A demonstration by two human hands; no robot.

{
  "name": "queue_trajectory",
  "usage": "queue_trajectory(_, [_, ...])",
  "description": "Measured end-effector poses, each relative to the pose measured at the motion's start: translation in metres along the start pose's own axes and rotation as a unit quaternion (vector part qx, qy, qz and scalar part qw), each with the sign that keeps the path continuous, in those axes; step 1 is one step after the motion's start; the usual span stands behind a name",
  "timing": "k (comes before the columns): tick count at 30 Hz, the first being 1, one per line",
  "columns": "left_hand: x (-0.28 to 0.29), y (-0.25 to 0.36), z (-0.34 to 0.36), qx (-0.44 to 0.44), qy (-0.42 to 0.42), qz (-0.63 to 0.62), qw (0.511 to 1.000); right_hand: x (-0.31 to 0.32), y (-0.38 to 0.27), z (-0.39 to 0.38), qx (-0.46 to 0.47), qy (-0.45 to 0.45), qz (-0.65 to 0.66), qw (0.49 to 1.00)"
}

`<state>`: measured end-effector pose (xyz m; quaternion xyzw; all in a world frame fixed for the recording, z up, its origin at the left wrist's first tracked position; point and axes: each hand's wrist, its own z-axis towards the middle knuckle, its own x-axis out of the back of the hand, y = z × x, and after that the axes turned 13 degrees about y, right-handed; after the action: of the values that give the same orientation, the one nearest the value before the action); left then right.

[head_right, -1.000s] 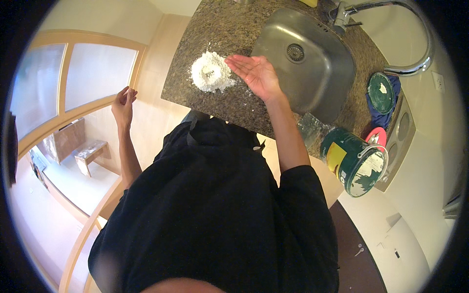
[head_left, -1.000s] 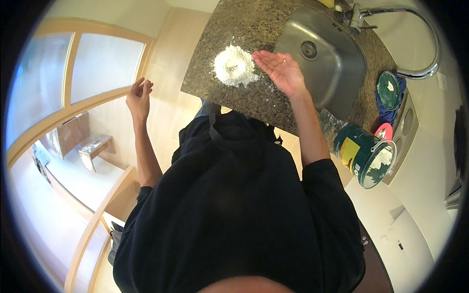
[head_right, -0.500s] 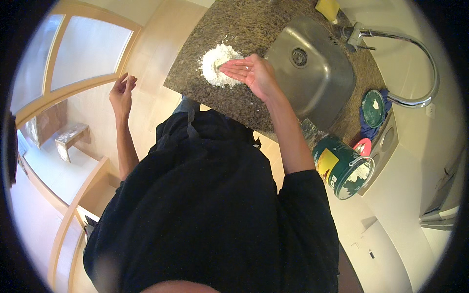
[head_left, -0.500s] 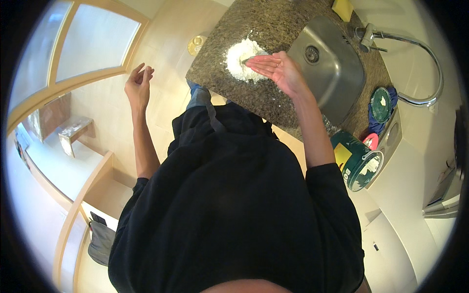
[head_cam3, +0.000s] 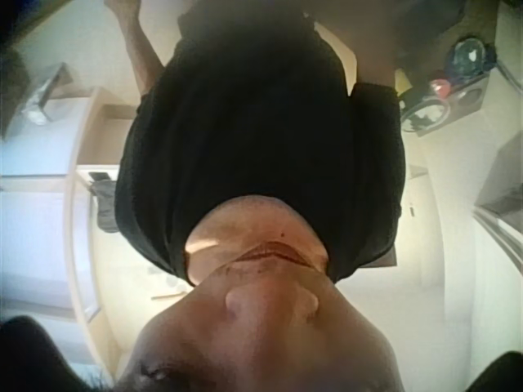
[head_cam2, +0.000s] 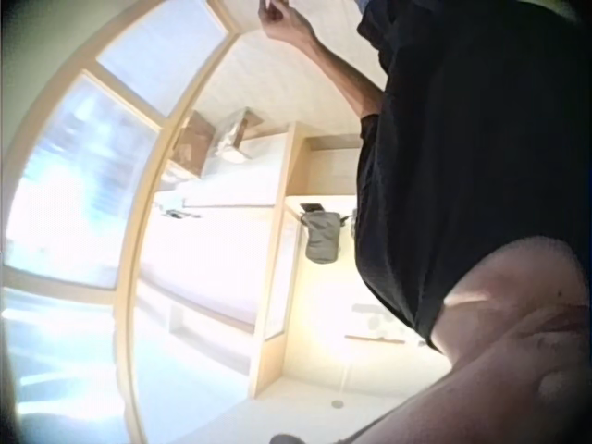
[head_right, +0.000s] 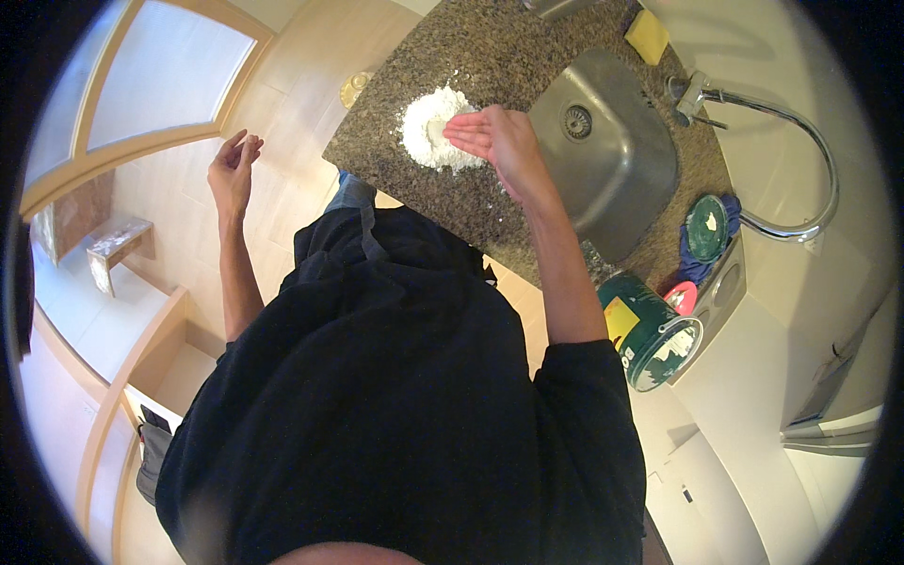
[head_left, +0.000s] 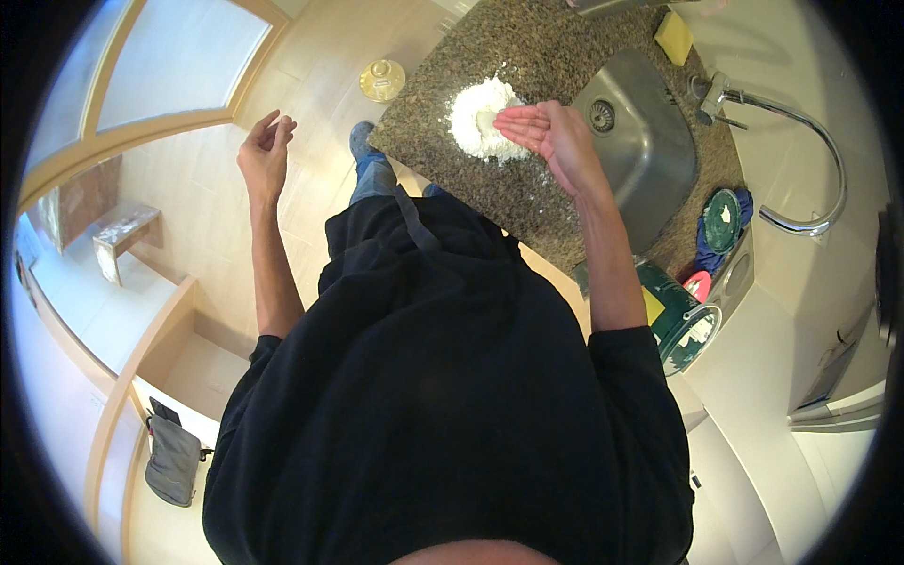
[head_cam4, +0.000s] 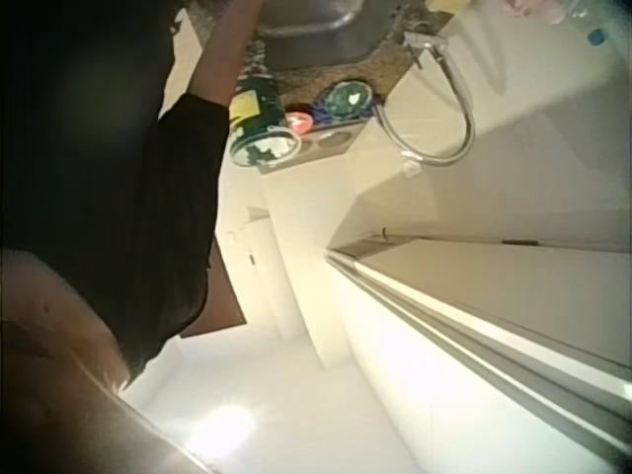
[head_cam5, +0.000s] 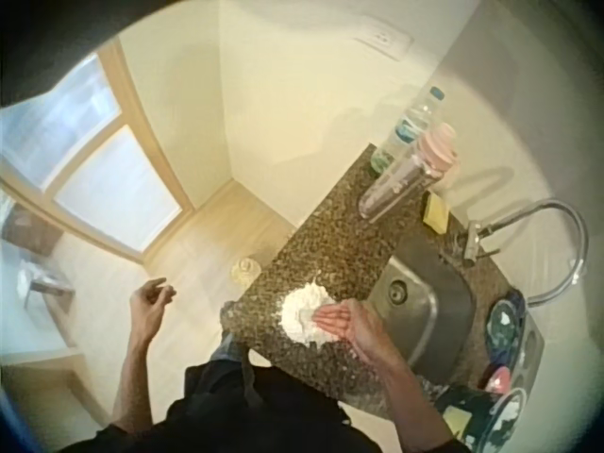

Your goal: The person opens a paint can, scoops white paint onto a countertop, adds water, and mixes the paint with a putty knife. The person also washes hands and the tool during the process.

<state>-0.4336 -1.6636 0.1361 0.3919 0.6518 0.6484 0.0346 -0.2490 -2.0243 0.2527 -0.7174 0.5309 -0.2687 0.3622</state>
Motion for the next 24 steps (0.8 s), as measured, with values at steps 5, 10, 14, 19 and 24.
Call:
queue_trajectory(5, [0.002, 0.001, -0.001, 0.001, 0.003, 0.030, 1.000, -0.005, -0.005, -0.004, 0.017, 0.011, -0.056, 0.998])
queue_trajectory(10, [0.001, -0.002, 0.002, 0.003, 0.005, 0.018, 1.000, -0.010, -0.016, -0.014, 0.029, 0.019, -0.134, 0.990])
queue_trajectory(14, [0.004, -0.008, 0.005, -0.011, 0.008, 0.055, 0.998, -0.006, -0.035, -0.024, 0.063, -0.006, -0.189, 0.980])
queue_trajectory(19, [0.012, -0.017, 0.009, -0.003, 0.003, 0.068, 0.998, 0.004, -0.062, -0.029, 0.072, -0.053, -0.176, 0.980])
queue_trajectory(24, [0.011, -0.019, 0.013, -0.003, -0.005, 0.053, 0.999, -0.013, -0.047, -0.016, 0.067, -0.047, -0.276, 0.958])
